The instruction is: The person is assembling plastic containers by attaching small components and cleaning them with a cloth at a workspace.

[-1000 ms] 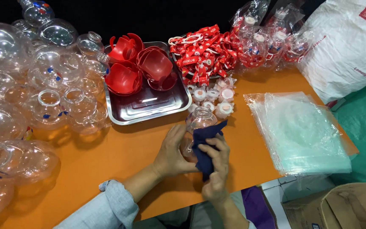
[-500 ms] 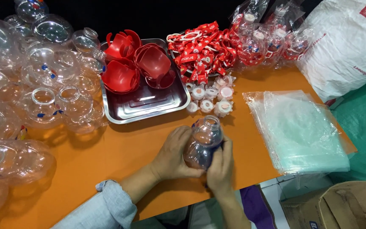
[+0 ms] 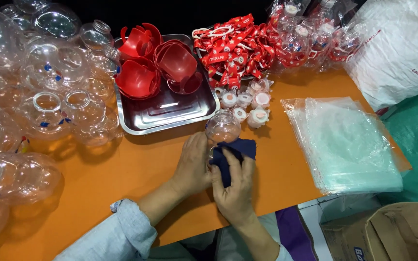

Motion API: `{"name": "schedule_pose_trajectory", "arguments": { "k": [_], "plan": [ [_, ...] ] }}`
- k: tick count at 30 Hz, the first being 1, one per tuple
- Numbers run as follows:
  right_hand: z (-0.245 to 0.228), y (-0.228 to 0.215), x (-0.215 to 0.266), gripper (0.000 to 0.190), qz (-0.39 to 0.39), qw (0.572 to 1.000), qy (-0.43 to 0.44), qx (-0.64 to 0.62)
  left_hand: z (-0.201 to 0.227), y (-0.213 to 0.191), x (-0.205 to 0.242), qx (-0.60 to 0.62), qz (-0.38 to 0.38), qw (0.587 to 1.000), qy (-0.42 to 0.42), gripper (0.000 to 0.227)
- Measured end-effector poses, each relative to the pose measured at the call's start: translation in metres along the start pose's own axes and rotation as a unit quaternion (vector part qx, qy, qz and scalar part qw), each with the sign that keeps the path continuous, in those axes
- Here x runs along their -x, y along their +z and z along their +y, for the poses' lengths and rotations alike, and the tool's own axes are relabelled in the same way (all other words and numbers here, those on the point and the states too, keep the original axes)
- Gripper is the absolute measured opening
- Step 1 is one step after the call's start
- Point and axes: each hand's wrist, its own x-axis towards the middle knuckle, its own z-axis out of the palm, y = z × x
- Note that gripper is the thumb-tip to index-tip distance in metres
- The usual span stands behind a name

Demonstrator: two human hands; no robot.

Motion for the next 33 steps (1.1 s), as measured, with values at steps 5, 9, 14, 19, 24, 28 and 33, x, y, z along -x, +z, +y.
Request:
{"name": "schedule_pose_trajectory", "arguments": {
  "k": [5,9,14,19,24,28,33],
  "plan": [
    [0.014,0.003,0.009,0.041,-0.066,0.995,-0.069,0.027,-0.004,0.002,0.005,0.014,0.026,0.999,0.018,0.048],
    [0.037,-0.001,-0.016,0.037,-0.033,0.973,-0.207,0.101,0.006,-0.004,-0.001,0.024,0.007,0.999,0.023,0.074],
    [0.037,-0.024,-0.067,0.023,-0.054,0.957,-0.263,0.111,0.003,0.006,0.001,-0.068,0.007,0.993,0.094,0.08],
    [0.047,-0.036,-0.095,0.016,-0.118,0.95,-0.243,0.159,0.005,0.013,0.005,-0.104,-0.008,0.988,0.111,0.096],
    [0.023,-0.055,-0.124,0.034,-0.35,0.911,0.05,0.213,0.014,0.02,0.009,-0.143,0.009,0.982,0.124,0.106],
    [0.043,-0.043,-0.122,0.037,-0.368,0.886,0.11,0.259,0.015,0.022,0.006,-0.143,0.012,0.982,0.121,0.108],
    [0.032,-0.024,-0.093,0.025,-0.153,0.917,-0.149,0.338,0.006,0.018,0.008,-0.118,0.013,0.988,0.094,0.105]
  ]
}}
